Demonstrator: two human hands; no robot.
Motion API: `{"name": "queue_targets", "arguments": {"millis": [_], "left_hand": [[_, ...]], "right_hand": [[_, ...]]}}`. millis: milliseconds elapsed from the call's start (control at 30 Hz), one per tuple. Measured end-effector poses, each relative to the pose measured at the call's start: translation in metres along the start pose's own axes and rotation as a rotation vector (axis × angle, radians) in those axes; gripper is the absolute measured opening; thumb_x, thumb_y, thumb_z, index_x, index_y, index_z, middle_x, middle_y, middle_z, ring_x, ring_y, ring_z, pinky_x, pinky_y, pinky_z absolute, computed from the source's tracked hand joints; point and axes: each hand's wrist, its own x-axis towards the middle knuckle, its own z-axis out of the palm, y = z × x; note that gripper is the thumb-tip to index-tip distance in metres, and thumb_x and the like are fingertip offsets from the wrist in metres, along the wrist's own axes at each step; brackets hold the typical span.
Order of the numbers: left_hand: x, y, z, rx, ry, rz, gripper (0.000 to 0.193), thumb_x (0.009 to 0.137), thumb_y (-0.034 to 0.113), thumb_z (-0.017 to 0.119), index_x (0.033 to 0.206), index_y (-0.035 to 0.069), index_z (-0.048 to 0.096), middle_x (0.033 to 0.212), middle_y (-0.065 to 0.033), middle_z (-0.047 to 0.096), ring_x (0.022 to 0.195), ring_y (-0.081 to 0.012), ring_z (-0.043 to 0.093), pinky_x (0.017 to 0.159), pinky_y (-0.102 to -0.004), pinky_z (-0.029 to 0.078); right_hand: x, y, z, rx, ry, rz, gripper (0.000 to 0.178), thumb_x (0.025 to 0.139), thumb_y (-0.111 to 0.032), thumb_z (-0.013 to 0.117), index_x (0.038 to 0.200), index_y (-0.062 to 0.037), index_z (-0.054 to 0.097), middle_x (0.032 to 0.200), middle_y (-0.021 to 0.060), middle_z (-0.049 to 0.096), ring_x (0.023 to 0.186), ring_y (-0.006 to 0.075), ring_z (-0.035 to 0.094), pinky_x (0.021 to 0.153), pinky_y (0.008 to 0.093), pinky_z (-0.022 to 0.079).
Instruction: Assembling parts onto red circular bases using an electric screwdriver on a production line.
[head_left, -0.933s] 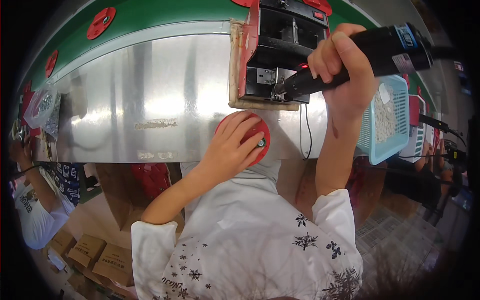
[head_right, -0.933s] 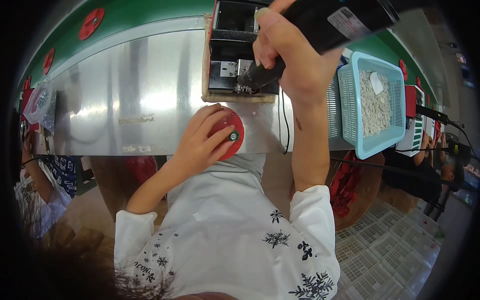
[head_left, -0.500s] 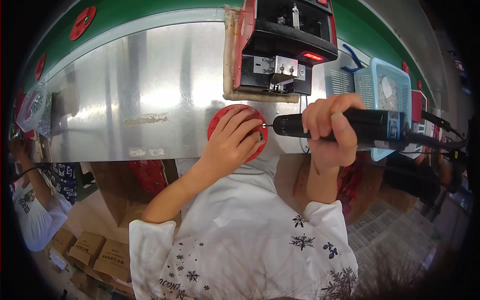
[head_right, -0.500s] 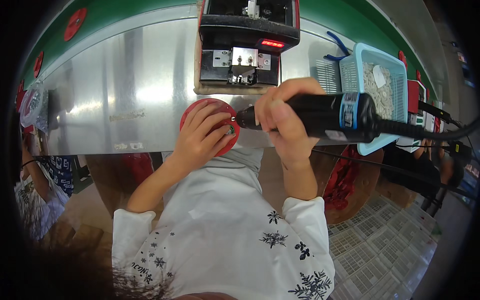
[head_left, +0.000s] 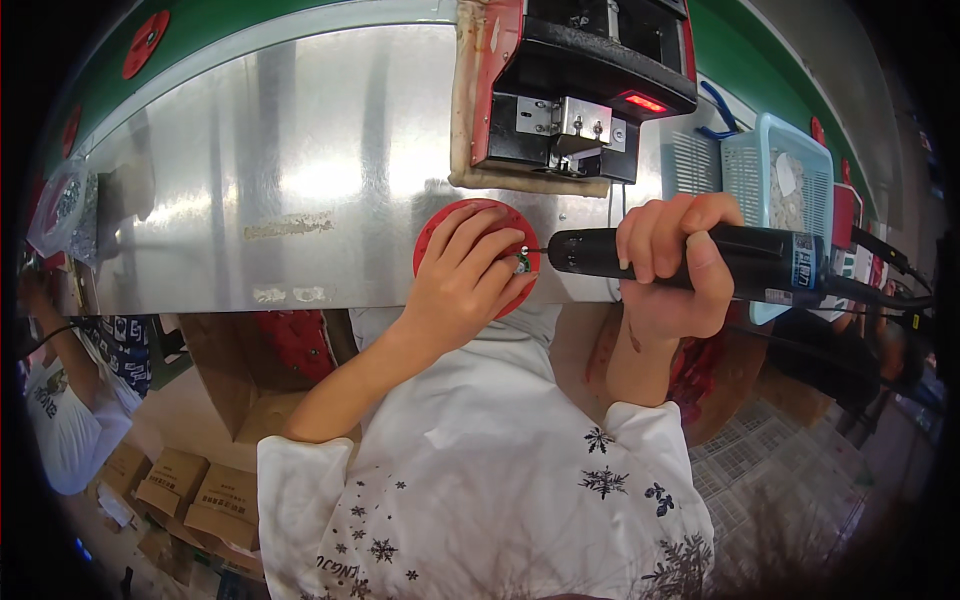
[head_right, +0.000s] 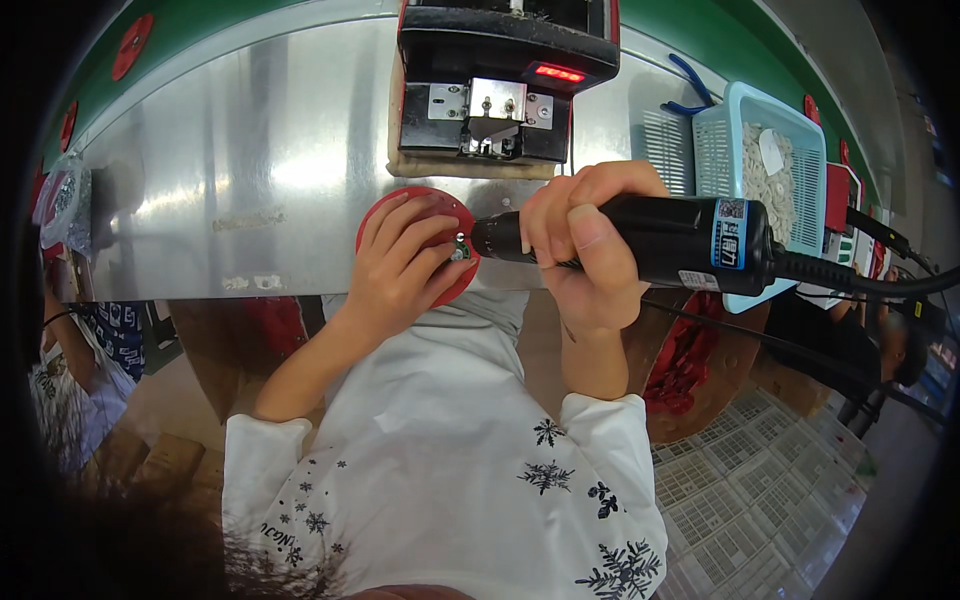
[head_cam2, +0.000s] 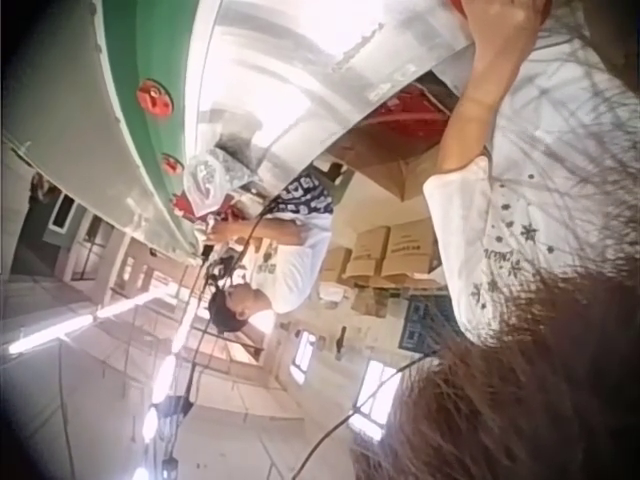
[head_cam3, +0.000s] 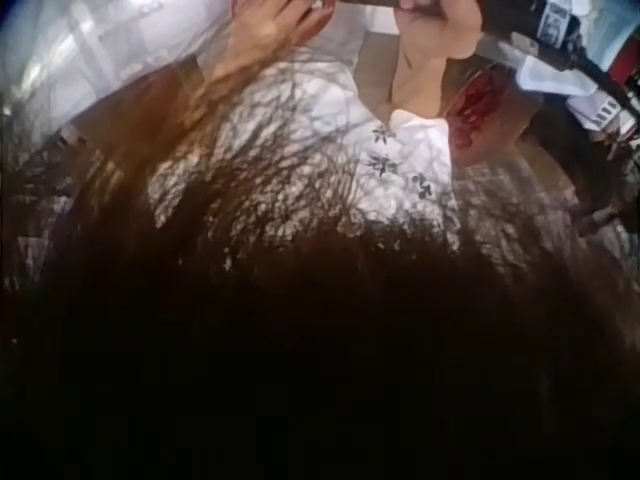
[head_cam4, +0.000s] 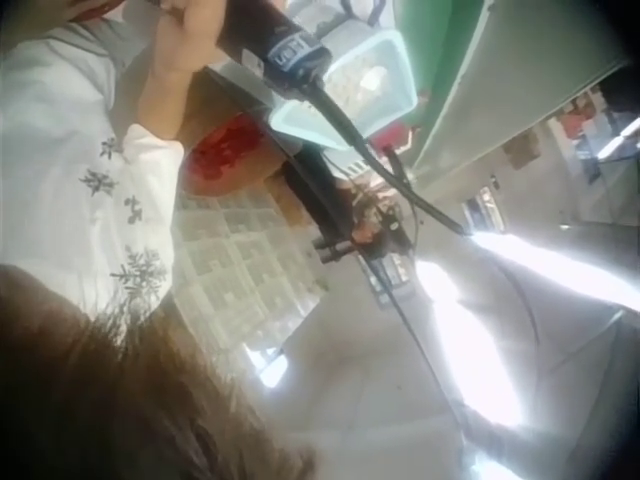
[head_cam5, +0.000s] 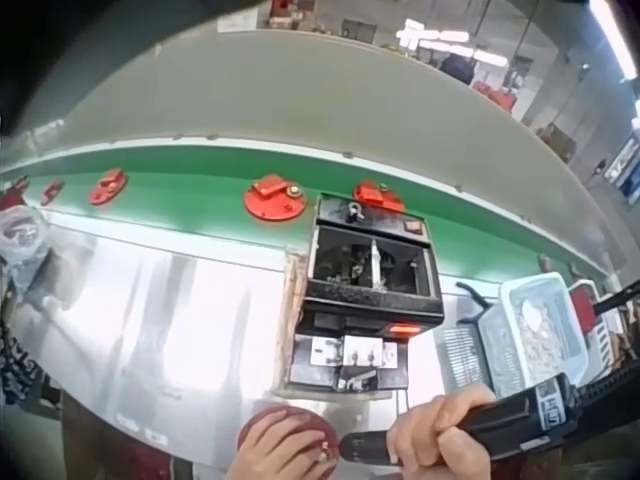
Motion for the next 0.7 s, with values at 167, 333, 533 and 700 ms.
{"name": "queue_targets", "arguments": {"millis": [167, 333, 533, 700], "left_hand": [[0.0, -0.001, 0.002, -0.017, 0.011, -0.01, 0.022, 0.068, 0.012, 0.077, 0.074, 0.001, 0.059, 0.103, -0.0092, 0.063, 0.108, -0.0315, 0.058, 0.095, -0.0497, 0.046], [0.0, 0.0, 0.001, -0.026, 0.011, -0.019, 0.023, 0.069, 0.012, 0.078, 0.073, 0.002, 0.058, 0.103, -0.0087, 0.063, 0.108, -0.0312, 0.058, 0.095, -0.0496, 0.046], [0.002, 0.001, 0.0, -0.024, 0.002, -0.023, 0.024, 0.068, 0.012, 0.078, 0.073, 0.002, 0.057, 0.102, -0.0088, 0.063, 0.108, -0.0307, 0.058, 0.096, -0.0492, 0.046], [0.0, 0.001, -0.004, -0.026, -0.03, -0.041, 0.023, 0.069, 0.013, 0.078, 0.075, 0.002, 0.058, 0.105, -0.009, 0.063, 0.112, -0.0311, 0.057, 0.099, -0.0513, 0.043]], "right_hand": [[-0.001, 0.005, 0.002, -0.028, 0.033, 0.038, 0.016, 0.082, -0.016, 0.05, 0.093, -0.0042, 0.047, 0.059, 0.0021, 0.042, 0.045, 0.0126, 0.04, 0.049, 0.0308, 0.039], [0.0, 0.002, 0.006, -0.083, -0.055, 0.046, 0.015, 0.082, -0.014, 0.051, 0.092, -0.0031, 0.047, 0.058, 0.0031, 0.042, 0.046, 0.0138, 0.042, 0.049, 0.0314, 0.04], [-0.003, 0.006, 0.026, -0.225, -0.035, 0.007, 0.017, 0.084, -0.011, 0.06, 0.088, -0.0037, 0.045, 0.058, 0.0039, 0.046, 0.046, 0.013, 0.044, 0.048, 0.0294, 0.042], [-0.008, 0.012, 0.029, -0.281, -0.057, -0.002, 0.019, 0.085, -0.008, 0.062, 0.085, -0.0048, 0.043, 0.058, 0.0044, 0.048, 0.046, 0.0129, 0.045, 0.047, 0.0277, 0.042]]}}
